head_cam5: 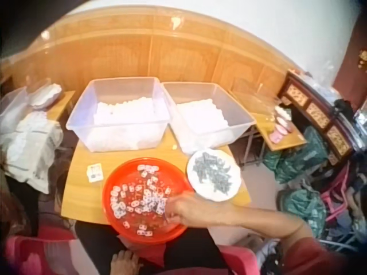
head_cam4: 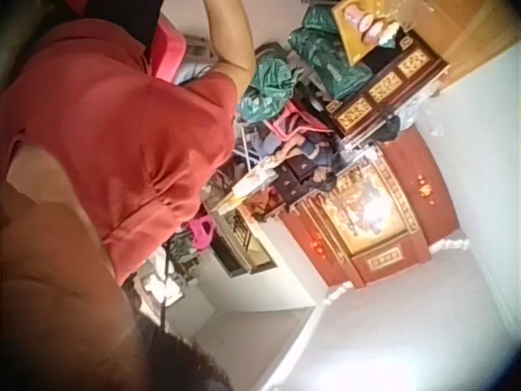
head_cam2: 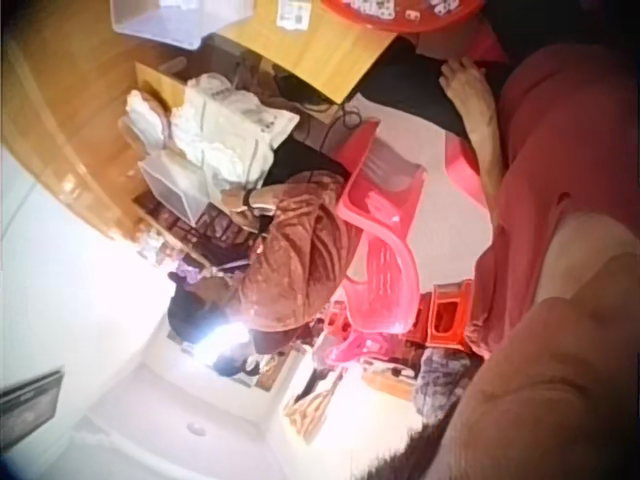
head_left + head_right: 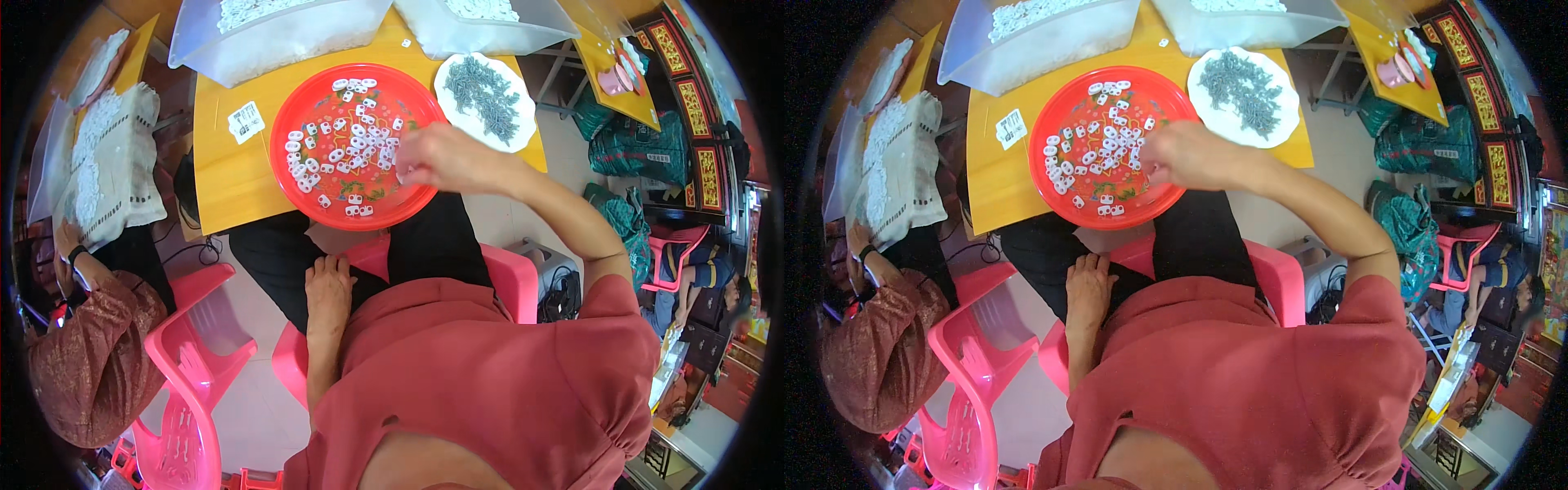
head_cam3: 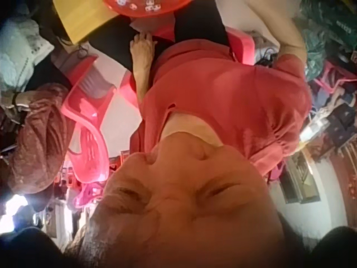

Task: Assembling small white plastic components by hand.

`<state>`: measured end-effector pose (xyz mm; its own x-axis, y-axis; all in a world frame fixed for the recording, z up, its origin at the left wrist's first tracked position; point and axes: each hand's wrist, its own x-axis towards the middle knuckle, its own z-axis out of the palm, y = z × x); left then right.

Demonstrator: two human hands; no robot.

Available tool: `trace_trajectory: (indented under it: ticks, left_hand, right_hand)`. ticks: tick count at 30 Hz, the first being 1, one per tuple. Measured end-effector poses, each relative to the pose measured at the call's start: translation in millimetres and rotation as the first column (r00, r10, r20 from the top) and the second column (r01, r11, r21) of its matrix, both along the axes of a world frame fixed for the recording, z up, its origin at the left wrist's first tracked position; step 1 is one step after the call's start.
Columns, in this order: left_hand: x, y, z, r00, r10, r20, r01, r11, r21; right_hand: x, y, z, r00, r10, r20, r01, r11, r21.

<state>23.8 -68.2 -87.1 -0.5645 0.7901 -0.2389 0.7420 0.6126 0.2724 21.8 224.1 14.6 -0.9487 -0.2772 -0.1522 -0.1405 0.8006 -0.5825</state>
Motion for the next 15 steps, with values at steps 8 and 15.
trace_trajectory:
  ticks: [8,15]
  left_hand:
    - [-0.6,-2.1,-0.1,1.0,0.014,0.017,-0.014,1.0,0.001]
    - [0.8,0.6,-5.8,0.999,-0.012,-0.04,0.014,0.999,0.044]
  right_hand:
    - [-0.8,-19.9,-7.4,0.969,0.21,-0.127,-0.195,0.974,0.116]
    - [-1.8,-14.8,-9.3,0.931,0.195,-0.31,-0.1,0.949,0.299]
